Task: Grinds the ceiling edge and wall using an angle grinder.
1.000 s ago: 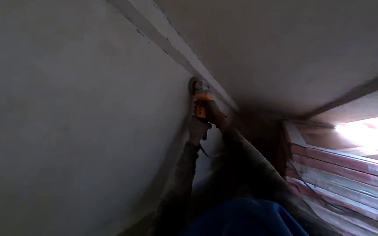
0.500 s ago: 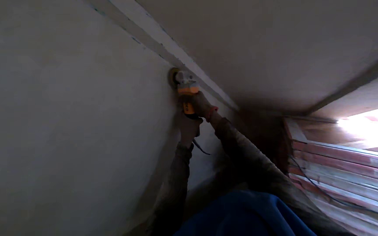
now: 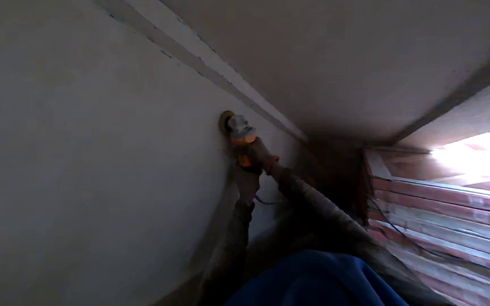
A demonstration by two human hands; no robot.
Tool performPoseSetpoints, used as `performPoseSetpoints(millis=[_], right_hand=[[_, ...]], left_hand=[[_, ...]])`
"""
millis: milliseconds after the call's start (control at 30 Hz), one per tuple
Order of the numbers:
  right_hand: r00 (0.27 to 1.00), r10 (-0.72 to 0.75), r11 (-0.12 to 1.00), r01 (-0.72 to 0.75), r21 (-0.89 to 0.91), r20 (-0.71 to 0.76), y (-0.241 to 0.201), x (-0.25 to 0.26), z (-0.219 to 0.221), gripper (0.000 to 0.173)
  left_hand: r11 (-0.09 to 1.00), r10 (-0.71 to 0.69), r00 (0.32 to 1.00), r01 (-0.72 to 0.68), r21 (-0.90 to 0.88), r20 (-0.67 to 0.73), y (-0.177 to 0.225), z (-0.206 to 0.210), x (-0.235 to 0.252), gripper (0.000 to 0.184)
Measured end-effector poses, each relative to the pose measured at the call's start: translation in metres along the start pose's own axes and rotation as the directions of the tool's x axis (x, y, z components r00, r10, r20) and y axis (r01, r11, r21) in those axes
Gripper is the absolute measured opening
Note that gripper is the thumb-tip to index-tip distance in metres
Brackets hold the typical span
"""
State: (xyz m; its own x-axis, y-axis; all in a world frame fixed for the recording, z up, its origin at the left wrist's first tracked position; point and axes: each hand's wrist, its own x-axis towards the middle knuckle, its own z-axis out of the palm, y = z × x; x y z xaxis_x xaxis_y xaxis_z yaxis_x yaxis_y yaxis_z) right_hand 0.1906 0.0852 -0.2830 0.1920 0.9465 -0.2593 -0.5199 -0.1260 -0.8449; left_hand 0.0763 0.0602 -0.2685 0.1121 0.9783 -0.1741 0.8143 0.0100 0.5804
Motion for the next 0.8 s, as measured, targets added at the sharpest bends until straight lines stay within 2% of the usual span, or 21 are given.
performPoseSetpoints(millis=[100, 167, 267, 333, 400, 467, 633, 700, 800], right_hand=[[0.983, -0.123, 0.972, 0.147, -0.185, 0.137, -0.011, -0.031, 0.028, 0.056], [0.981, -0.114, 0.975, 0.140, -0.173, 0.154, -0.006, -0.040, 0.035, 0.056], [0.996, 0.047, 0.998, -0.050, 0.032, 0.080, 0.019, -0.040, 0.024, 0.051], [0.988, 0.153, 0.965, -0.154, 0.211, 0.022, 0.034, -0.032, 0.014, 0.039], [0.974, 0.226, 0.934, -0.212, 0.288, -0.016, 0.047, -0.026, 0.010, 0.037], [0.981, 0.192, 0.953, -0.181, 0.244, -0.025, 0.042, -0.030, 0.016, 0.035], [0.990, -0.047, 0.996, 0.055, -0.065, 0.130, 0.014, -0.062, 0.043, 0.038], [0.995, -0.025, 0.996, 0.033, -0.080, 0.100, 0.023, -0.058, 0.044, 0.040], [0.991, 0.128, 0.980, -0.122, 0.155, -0.029, 0.054, -0.036, 0.032, 0.038]], left_hand=[[0.988, 0.058, 0.992, -0.073, -0.134, -0.111, 0.002, -0.026, -0.038, 0.067], [0.990, 0.042, 0.995, -0.054, -0.134, -0.093, 0.002, -0.037, -0.052, 0.062], [0.997, -0.056, 0.998, 0.058, -0.049, 0.042, -0.013, -0.030, -0.052, 0.065], [0.991, -0.136, 0.983, 0.133, 0.030, 0.127, -0.021, -0.020, -0.041, 0.064], [0.983, -0.176, 0.970, 0.165, 0.081, 0.167, -0.029, -0.014, -0.035, 0.065], [0.990, -0.132, 0.987, 0.128, 0.056, 0.088, -0.043, -0.008, -0.033, 0.069], [0.998, 0.005, 0.996, -0.010, -0.062, -0.093, -0.045, -0.033, -0.055, 0.073], [0.999, -0.021, 1.000, 0.021, -0.039, -0.019, -0.041, -0.042, -0.055, 0.071], [0.985, -0.151, 0.969, 0.131, 0.114, 0.194, -0.020, -0.049, -0.046, 0.069]])
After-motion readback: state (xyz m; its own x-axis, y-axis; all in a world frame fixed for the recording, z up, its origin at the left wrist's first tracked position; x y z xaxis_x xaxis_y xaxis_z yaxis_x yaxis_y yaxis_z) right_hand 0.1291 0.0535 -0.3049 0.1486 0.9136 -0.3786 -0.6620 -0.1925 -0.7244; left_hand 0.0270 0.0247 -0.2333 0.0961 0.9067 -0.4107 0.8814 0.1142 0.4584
